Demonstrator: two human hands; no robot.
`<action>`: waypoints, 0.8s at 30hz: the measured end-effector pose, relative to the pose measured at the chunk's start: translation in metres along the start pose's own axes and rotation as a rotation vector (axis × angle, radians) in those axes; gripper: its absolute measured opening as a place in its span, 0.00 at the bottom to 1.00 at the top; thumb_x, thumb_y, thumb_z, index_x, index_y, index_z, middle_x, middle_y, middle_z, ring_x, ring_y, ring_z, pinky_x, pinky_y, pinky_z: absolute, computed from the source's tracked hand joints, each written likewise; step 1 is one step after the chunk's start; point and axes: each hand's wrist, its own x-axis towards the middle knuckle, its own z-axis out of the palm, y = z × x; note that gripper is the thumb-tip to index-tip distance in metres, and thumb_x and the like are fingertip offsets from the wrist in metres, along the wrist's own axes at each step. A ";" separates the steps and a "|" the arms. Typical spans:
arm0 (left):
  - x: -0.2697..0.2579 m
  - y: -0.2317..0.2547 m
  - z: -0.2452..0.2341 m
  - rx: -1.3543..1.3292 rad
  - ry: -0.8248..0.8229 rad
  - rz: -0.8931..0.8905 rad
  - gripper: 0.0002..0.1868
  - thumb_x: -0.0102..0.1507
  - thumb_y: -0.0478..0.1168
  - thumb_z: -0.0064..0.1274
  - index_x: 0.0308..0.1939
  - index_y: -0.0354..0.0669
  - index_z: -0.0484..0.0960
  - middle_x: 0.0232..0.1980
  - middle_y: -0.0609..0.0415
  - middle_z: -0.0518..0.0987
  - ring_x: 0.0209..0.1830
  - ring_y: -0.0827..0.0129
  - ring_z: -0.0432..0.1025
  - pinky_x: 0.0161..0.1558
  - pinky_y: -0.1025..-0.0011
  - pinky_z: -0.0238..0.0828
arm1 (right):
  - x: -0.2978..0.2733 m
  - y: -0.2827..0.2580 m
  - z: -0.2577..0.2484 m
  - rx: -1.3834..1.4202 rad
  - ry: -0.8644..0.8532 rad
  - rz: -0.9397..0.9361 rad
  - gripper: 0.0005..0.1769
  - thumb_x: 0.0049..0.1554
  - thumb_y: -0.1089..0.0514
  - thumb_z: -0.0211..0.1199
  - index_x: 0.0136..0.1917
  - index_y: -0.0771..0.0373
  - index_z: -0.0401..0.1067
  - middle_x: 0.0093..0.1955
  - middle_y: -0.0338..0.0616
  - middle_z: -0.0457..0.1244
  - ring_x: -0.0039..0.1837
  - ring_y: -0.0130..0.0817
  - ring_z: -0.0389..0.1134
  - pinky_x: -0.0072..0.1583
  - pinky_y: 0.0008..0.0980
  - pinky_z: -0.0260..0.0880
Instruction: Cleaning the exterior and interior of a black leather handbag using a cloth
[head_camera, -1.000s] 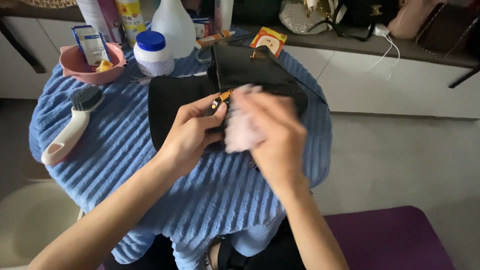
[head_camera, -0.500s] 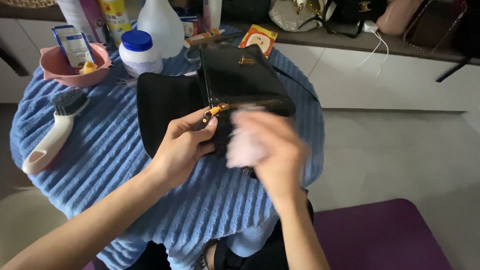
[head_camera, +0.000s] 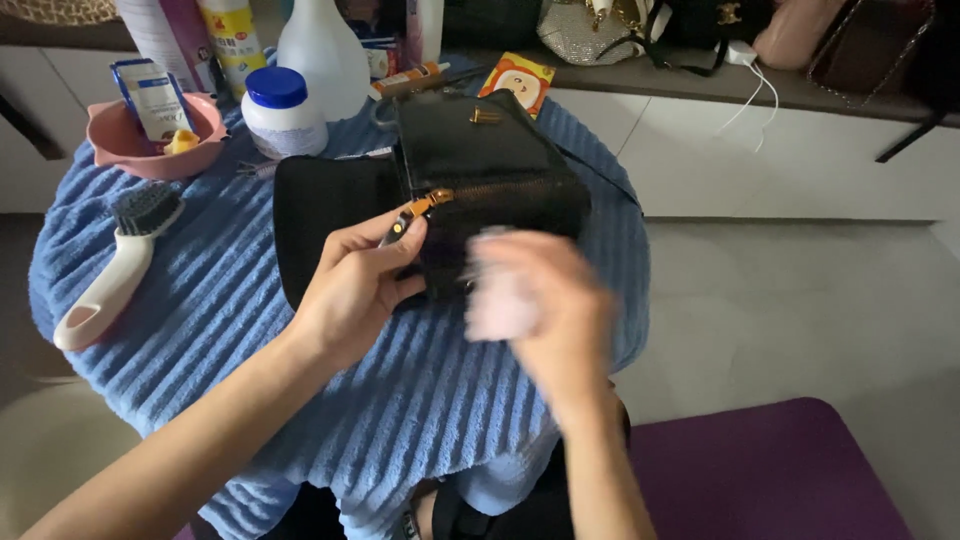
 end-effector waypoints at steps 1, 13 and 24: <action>-0.003 0.005 0.010 -0.003 0.002 0.003 0.09 0.70 0.34 0.50 0.47 0.36 0.86 0.45 0.53 0.84 0.46 0.69 0.77 0.44 0.70 0.77 | 0.001 0.007 -0.006 0.000 -0.003 -0.003 0.28 0.48 0.74 0.69 0.61 0.57 0.75 0.64 0.45 0.68 0.66 0.39 0.70 0.64 0.33 0.73; 0.007 -0.007 0.006 0.120 0.098 0.121 0.12 0.65 0.33 0.58 0.50 0.30 0.87 0.34 0.49 0.75 0.38 0.62 0.78 0.38 0.60 0.85 | 0.000 -0.010 0.034 -0.106 0.013 -0.403 0.15 0.47 0.70 0.64 0.47 0.57 0.77 0.47 0.42 0.67 0.56 0.42 0.70 0.62 0.42 0.70; -0.010 0.037 0.029 0.064 0.217 0.048 0.14 0.66 0.34 0.52 0.51 0.30 0.86 0.36 0.46 0.75 0.40 0.57 0.77 0.43 0.52 0.84 | -0.026 0.057 -0.045 0.065 -0.062 0.121 0.12 0.47 0.74 0.68 0.45 0.64 0.81 0.45 0.57 0.72 0.50 0.57 0.74 0.54 0.52 0.72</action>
